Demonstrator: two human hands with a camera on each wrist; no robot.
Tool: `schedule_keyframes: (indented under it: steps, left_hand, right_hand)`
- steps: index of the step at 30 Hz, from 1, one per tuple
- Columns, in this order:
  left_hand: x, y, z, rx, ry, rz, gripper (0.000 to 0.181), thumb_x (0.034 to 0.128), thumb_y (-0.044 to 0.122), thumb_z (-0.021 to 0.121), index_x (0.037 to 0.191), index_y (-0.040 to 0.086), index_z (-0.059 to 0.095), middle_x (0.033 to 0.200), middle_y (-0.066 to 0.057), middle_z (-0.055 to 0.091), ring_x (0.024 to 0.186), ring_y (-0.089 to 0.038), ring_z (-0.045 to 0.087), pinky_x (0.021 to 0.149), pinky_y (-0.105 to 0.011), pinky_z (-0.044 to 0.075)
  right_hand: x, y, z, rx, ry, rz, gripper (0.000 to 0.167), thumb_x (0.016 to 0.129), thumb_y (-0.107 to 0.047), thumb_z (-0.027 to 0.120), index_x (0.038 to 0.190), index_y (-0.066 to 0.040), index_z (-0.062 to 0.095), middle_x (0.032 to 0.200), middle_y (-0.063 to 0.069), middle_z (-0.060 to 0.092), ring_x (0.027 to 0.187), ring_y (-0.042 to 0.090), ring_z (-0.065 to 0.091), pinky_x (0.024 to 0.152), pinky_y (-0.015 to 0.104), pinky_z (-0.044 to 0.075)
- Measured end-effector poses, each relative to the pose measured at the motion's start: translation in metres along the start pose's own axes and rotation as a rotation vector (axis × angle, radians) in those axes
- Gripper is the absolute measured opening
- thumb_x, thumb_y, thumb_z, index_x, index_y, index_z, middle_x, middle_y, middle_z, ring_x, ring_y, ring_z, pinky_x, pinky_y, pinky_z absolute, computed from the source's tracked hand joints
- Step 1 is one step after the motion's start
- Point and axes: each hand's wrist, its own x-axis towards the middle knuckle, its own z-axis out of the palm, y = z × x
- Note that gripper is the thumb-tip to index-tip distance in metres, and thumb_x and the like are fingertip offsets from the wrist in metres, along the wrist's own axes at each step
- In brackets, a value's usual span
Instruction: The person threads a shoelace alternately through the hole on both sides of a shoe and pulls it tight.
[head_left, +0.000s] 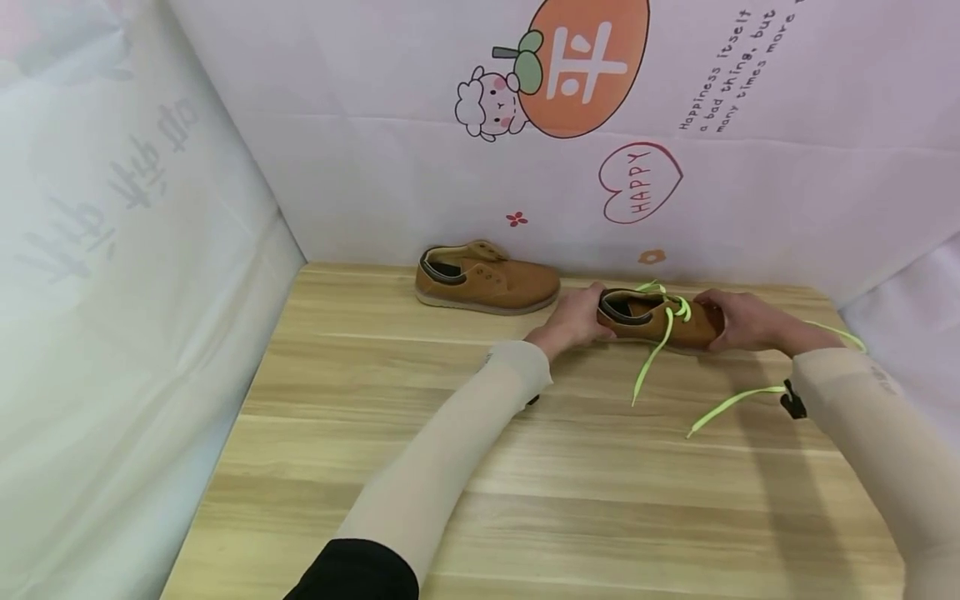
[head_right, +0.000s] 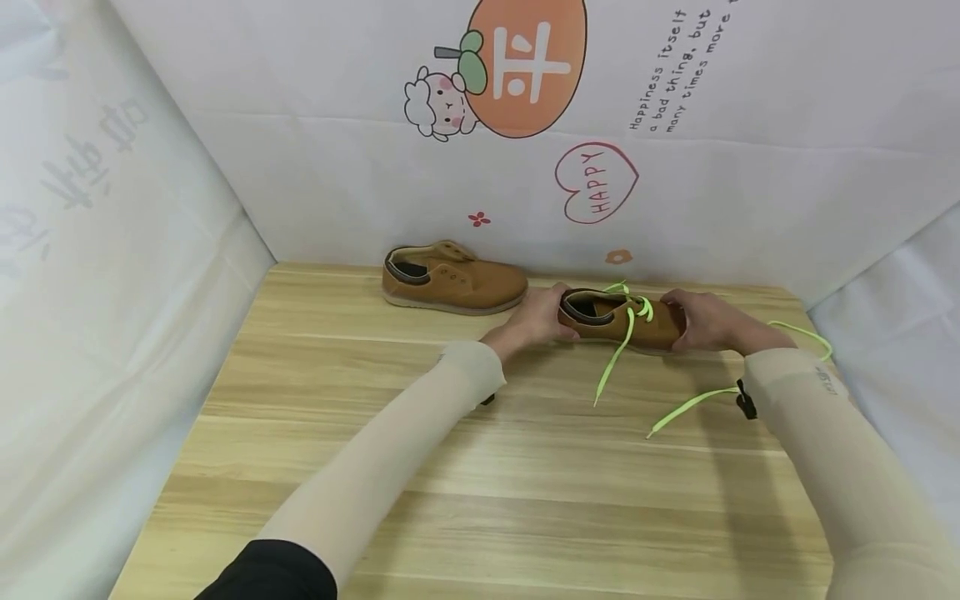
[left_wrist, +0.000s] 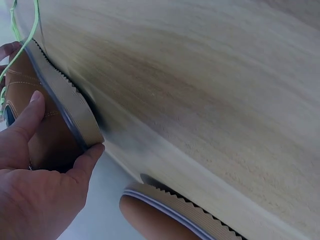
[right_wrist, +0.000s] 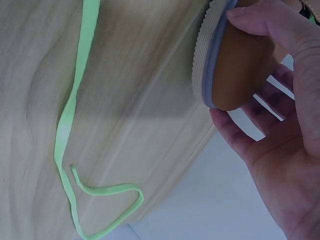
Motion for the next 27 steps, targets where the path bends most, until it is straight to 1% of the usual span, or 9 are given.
schedule_keyframes:
  steps: [4, 7, 9, 12, 16, 19, 23, 26, 27]
  left_hand:
    - [0.003, 0.003, 0.003, -0.038, -0.004, -0.02, 0.08, 0.0862, 0.034, 0.091, 0.15, 0.009, 0.05, 0.139, -0.009, 0.067, 0.131, -0.022, 0.062, 0.106, -0.028, 0.049]
    - [0.004, 0.004, 0.003, -0.046, -0.005, -0.025, 0.079, 0.0865, 0.034, 0.091, 0.149, 0.009, 0.049, 0.139, -0.009, 0.067, 0.13, -0.022, 0.063, 0.105, -0.028, 0.05]
    - [0.004, 0.003, 0.001, -0.047, -0.004, -0.017, 0.077, 0.0865, 0.034, 0.09, 0.147, 0.009, 0.051, 0.137, -0.009, 0.068, 0.128, -0.022, 0.064, 0.104, -0.028, 0.051]
    - [0.003, 0.002, -0.001, -0.05, -0.002, 0.004, 0.075, 0.0864, 0.033, 0.091, 0.146, 0.009, 0.052, 0.136, -0.008, 0.068, 0.126, -0.021, 0.064, 0.104, -0.027, 0.05]
    - [0.003, -0.001, -0.006, -0.025, 0.001, 0.068, 0.074, 0.0859, 0.03, 0.091, 0.146, 0.008, 0.054, 0.139, -0.007, 0.068, 0.129, -0.02, 0.063, 0.107, -0.025, 0.047]
    - [-0.001, -0.003, -0.015, 0.018, -0.006, 0.103, 0.079, 0.086, 0.029, 0.091, 0.151, 0.008, 0.052, 0.147, -0.006, 0.064, 0.134, -0.021, 0.06, 0.111, -0.028, 0.046]
    - [-0.01, -0.009, -0.033, 0.025, -0.021, 0.112, 0.087, 0.0869, 0.03, 0.091, 0.158, 0.009, 0.045, 0.156, -0.008, 0.056, 0.139, -0.024, 0.056, 0.115, -0.032, 0.045]
    - [-0.019, -0.018, -0.051, -0.014, -0.016, 0.104, 0.09, 0.0864, 0.027, 0.091, 0.16, 0.009, 0.043, 0.15, -0.01, 0.061, 0.128, -0.024, 0.064, 0.112, -0.033, 0.048]
    - [-0.022, -0.022, -0.058, -0.025, -0.013, 0.104, 0.09, 0.0867, 0.026, 0.091, 0.161, 0.009, 0.042, 0.145, -0.011, 0.064, 0.122, -0.024, 0.067, 0.11, -0.033, 0.049]
  right_hand:
    - [-0.001, 0.004, -0.002, -0.006, -0.007, 0.016, 0.09, 0.063, -0.016, 0.098, 0.137, 0.009, 0.053, 0.117, 0.029, 0.069, 0.1, 0.043, 0.068, 0.088, 0.055, 0.053]
    - [-0.001, 0.004, -0.004, -0.001, -0.013, 0.017, 0.091, 0.063, -0.016, 0.098, 0.138, 0.009, 0.053, 0.118, 0.03, 0.069, 0.101, 0.043, 0.067, 0.088, 0.054, 0.053]
    - [-0.001, 0.003, -0.005, 0.003, -0.022, 0.011, 0.091, 0.063, -0.015, 0.097, 0.138, 0.01, 0.052, 0.12, 0.031, 0.067, 0.104, 0.044, 0.067, 0.09, 0.056, 0.053]
    - [-0.001, 0.001, -0.006, 0.005, -0.035, -0.006, 0.092, 0.064, -0.014, 0.097, 0.139, 0.012, 0.05, 0.124, 0.034, 0.065, 0.109, 0.05, 0.066, 0.094, 0.06, 0.052]
    - [-0.002, -0.001, -0.011, 0.0, -0.066, -0.026, 0.096, 0.064, -0.012, 0.097, 0.142, 0.013, 0.046, 0.129, 0.036, 0.062, 0.114, 0.055, 0.062, 0.097, 0.064, 0.051]
    - [-0.001, -0.004, -0.017, -0.002, -0.091, -0.062, 0.096, 0.065, -0.009, 0.094, 0.144, 0.015, 0.044, 0.133, 0.038, 0.059, 0.118, 0.057, 0.061, 0.098, 0.066, 0.051]
    - [0.007, -0.015, -0.031, -0.014, -0.117, -0.075, 0.084, 0.073, -0.003, 0.084, 0.145, 0.016, 0.044, 0.139, 0.039, 0.055, 0.123, 0.057, 0.058, 0.099, 0.066, 0.05]
    - [0.014, -0.031, -0.046, -0.024, -0.109, -0.061, 0.076, 0.079, -0.002, 0.077, 0.145, 0.016, 0.045, 0.141, 0.038, 0.056, 0.124, 0.055, 0.058, 0.101, 0.066, 0.049]
    - [0.016, -0.037, -0.051, -0.025, -0.096, -0.066, 0.074, 0.079, -0.003, 0.076, 0.144, 0.016, 0.047, 0.139, 0.038, 0.057, 0.123, 0.055, 0.059, 0.1, 0.066, 0.05]
